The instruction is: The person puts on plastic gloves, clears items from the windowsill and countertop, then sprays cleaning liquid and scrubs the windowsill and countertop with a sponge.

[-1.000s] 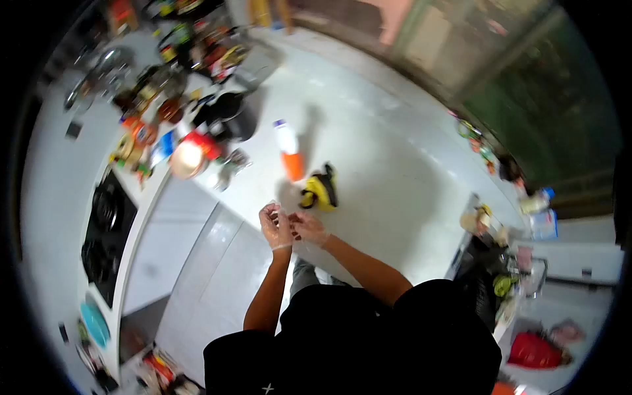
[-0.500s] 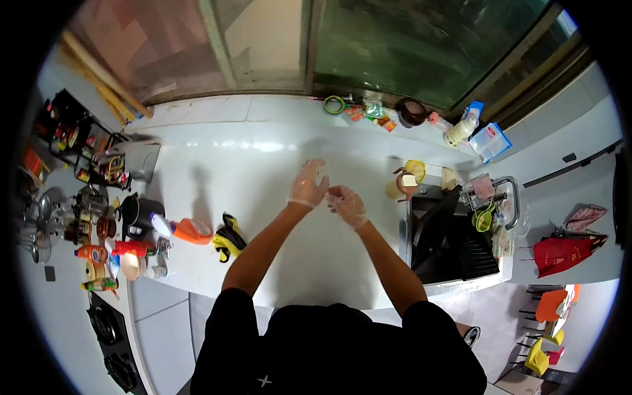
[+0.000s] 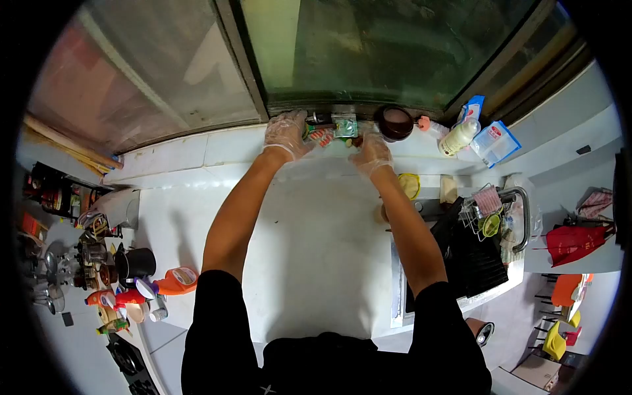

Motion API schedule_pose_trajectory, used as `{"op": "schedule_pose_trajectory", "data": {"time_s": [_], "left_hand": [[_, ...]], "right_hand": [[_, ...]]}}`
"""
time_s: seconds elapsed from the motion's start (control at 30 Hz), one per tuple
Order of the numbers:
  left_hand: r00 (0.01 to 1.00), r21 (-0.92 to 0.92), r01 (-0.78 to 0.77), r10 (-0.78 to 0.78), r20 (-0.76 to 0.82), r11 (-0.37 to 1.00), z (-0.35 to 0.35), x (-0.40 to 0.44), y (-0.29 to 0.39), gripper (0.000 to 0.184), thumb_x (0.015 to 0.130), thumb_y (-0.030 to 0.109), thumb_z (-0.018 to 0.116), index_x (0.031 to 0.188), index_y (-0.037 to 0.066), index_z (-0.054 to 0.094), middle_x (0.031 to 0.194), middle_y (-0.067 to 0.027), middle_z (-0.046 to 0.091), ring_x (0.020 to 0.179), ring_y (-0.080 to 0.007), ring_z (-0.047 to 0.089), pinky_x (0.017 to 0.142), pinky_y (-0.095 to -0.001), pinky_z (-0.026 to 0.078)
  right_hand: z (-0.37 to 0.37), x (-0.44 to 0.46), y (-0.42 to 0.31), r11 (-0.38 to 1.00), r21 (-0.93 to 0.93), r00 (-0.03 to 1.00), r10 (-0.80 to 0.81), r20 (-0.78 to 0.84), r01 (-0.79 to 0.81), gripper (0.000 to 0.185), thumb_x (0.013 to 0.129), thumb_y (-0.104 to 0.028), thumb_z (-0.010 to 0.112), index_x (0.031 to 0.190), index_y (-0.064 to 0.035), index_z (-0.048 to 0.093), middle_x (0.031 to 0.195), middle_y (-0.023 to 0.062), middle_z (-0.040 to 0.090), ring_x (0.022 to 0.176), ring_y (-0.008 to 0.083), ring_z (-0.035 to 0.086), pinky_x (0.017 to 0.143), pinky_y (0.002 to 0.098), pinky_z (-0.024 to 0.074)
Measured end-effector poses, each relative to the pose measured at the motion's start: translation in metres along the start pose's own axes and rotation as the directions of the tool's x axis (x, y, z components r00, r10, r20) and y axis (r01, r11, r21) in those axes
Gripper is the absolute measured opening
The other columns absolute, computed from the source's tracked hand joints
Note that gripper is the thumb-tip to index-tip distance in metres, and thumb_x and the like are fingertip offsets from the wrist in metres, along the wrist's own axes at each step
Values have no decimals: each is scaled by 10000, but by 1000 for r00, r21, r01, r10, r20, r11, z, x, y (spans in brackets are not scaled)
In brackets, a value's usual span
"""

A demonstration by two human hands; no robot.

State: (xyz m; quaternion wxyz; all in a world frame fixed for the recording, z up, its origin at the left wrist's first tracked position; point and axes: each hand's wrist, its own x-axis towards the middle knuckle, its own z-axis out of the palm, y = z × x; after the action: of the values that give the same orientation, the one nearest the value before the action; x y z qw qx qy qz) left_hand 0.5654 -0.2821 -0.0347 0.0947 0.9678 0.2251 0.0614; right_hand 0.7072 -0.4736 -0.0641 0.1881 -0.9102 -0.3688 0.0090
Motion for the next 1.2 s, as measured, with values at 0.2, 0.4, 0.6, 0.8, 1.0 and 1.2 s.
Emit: {"op": "schedule_pose_trajectory", "data": {"time_s": [0.2,0.4,0.6,0.8,1.0,1.2], "left_hand": [[990,68,9,-19,143,998,-8,7,12,923,696,548,790,1409,76,440,1296,-191,553,1242,-372,501,1044,-437,409],[991,35,36,-40,125,999,-4,18,4,688,749,435,772,1317,123,541,1248,-189,553,1199,-373,523,1004,-457,440],[995,91,13,-22,100,996,3,20,-11,523,773,307,733,1241,123,591,1184,-181,578,1155,-365,556,959,-465,468],[996,103,11,-20,87,995,3,15,-17,402,792,255,702,1154,99,621,1158,-168,597,1131,-347,573,947,-463,471],[995,145,-45,32,94,988,16,12,-29,345,858,235,648,1169,94,595,1131,-178,608,1101,-348,581,915,-462,480],[998,160,-52,46,41,986,24,14,-31,296,884,255,623,1085,43,579,1069,-189,623,1035,-356,595,871,-472,486]], "right_hand": [[-13,-9,13,999,6,998,51,38,-51,504,633,-189,770,1087,-46,603,1009,188,634,1029,329,613,872,394,508],[7,-18,12,948,294,992,-127,11,118,398,719,-206,731,1079,-73,623,1137,180,608,1118,315,588,924,402,500],[8,-30,-26,960,258,987,-137,80,112,451,784,-252,711,1176,-78,573,1205,151,591,1145,328,572,971,428,470],[39,-26,-51,928,187,947,-312,-79,321,572,820,-346,705,1299,-98,517,1229,153,575,1146,339,568,963,464,469],[38,-16,-79,973,150,977,-192,90,177,486,833,-320,687,1256,-111,573,1214,147,593,1106,323,588,907,447,500],[55,-25,-68,925,323,969,-140,-205,202,296,859,-248,645,1101,-78,646,1062,142,656,963,290,647,808,423,522]]}}
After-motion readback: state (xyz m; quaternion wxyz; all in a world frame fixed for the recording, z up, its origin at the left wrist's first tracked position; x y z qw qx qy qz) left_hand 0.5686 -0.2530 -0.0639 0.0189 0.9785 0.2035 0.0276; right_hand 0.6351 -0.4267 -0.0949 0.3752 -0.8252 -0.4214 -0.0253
